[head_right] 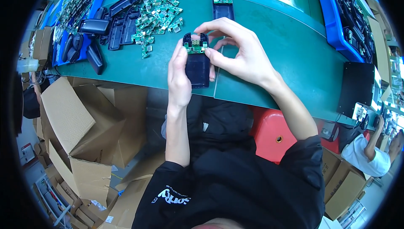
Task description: The person assembles electronic circuit boards into plastic housings by hand at a manual assembly station, creating assembled units.
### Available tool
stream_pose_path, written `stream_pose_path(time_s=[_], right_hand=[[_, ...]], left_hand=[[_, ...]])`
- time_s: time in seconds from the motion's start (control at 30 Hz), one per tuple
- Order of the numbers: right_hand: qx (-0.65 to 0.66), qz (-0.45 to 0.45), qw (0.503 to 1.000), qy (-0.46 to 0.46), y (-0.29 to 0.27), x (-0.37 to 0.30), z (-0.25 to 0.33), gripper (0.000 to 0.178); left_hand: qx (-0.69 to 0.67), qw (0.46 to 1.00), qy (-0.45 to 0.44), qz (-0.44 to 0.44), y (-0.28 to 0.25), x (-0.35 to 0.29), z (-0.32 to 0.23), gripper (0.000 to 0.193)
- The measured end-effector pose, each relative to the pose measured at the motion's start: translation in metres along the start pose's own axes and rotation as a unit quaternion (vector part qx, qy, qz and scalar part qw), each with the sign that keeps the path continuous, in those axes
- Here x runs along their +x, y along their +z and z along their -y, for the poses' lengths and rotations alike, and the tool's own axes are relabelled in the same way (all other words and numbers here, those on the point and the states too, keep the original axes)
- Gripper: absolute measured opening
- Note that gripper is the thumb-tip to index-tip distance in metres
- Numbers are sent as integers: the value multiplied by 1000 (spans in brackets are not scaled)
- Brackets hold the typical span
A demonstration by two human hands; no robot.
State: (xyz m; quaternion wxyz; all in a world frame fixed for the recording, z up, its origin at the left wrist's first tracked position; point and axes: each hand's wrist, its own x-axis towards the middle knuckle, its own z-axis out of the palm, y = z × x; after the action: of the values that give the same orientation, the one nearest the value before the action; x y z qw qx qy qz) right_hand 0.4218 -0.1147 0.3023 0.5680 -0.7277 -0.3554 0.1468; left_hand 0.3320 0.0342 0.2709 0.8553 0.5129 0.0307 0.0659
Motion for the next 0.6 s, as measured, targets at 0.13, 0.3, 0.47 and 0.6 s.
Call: stream_pose_path(time_s=[0.13,0.3,0.47,0.6], right_hand=[[0,14,1000,11,-1,1,3,39],[-20,14,1000,-15,-3,0,4,38],[-52,-1,998,-28,-2,0,9,33],[-73,-17,997,-27,-3,0,7,29]], left_hand=[[-5,1000,8,-4,1,0,-1,35],[61,998,16,-18,3,3,2,35],[129,991,40,-26,5,1,3,36],[128,991,30,0,4,-1,7,35]])
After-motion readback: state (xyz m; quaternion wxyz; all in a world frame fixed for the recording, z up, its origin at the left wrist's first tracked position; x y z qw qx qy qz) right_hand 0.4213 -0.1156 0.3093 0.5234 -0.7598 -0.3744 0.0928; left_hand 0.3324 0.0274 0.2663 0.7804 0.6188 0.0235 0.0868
